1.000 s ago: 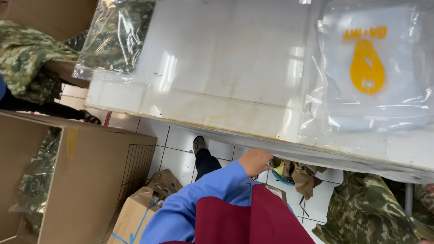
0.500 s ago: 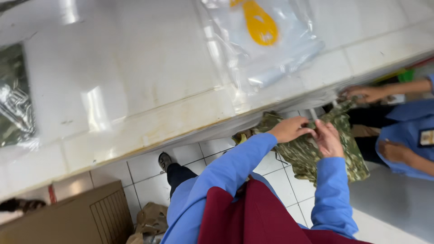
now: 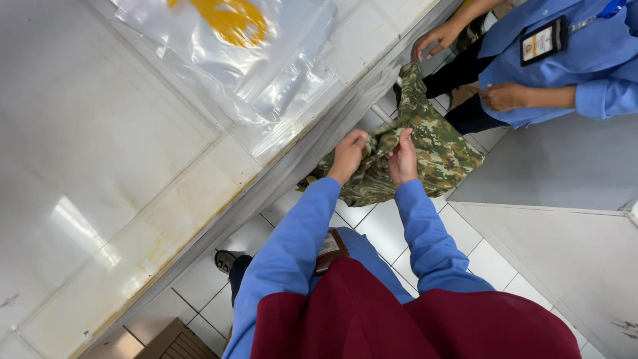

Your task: The person folds camouflage garments and places them into plastic bags. The person spreads a camouflage item on a table, inserts a white paper sheet, folds the garment over the paper, slides it into a plastic bag, and places the bagged item into a cardboard box.

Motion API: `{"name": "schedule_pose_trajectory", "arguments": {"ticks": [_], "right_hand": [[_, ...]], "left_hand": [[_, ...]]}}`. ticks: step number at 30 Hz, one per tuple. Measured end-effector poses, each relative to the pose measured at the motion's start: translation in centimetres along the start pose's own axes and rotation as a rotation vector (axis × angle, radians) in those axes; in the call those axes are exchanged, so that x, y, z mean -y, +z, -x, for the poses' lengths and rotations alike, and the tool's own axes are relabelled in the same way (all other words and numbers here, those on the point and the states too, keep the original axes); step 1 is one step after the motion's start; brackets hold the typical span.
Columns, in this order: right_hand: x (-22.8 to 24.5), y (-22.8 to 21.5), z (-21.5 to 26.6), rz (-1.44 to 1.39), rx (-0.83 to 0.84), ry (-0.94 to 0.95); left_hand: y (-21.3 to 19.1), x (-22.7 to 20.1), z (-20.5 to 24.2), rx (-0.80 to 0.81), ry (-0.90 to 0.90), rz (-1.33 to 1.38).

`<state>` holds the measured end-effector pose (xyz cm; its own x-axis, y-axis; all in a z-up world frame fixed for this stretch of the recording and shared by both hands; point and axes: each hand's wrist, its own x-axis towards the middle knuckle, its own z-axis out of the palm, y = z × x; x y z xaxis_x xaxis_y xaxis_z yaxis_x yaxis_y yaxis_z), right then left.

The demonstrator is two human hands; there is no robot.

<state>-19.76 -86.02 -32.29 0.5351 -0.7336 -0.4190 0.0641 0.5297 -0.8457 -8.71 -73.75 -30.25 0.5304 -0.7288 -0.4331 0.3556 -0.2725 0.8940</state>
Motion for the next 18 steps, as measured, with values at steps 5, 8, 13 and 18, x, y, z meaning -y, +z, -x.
{"name": "schedule_pose_trajectory", "arguments": {"ticks": [5, 8, 13, 18], "right_hand": [[6.2, -0.6, -0.7, -0.135, -0.151, -0.16], [12.6, -3.4, -4.8, -0.312, -0.027, -0.315], [21.1, -7.8, -8.5, -0.287, -0.343, -0.719], [22.4, -10.3, -10.6, -0.244, -0.322, -0.816]], "left_hand": [[-1.9, 0.2, -0.3, -0.21, -0.219, 0.356], [-1.7, -0.4, -1.1, -0.167, -0.288, 0.427], [-2.4, -9.0, 3.4, -0.023, -0.573, 0.23], [-3.9, -5.3, 0.8, 0.081, -0.461, 0.021]]}}
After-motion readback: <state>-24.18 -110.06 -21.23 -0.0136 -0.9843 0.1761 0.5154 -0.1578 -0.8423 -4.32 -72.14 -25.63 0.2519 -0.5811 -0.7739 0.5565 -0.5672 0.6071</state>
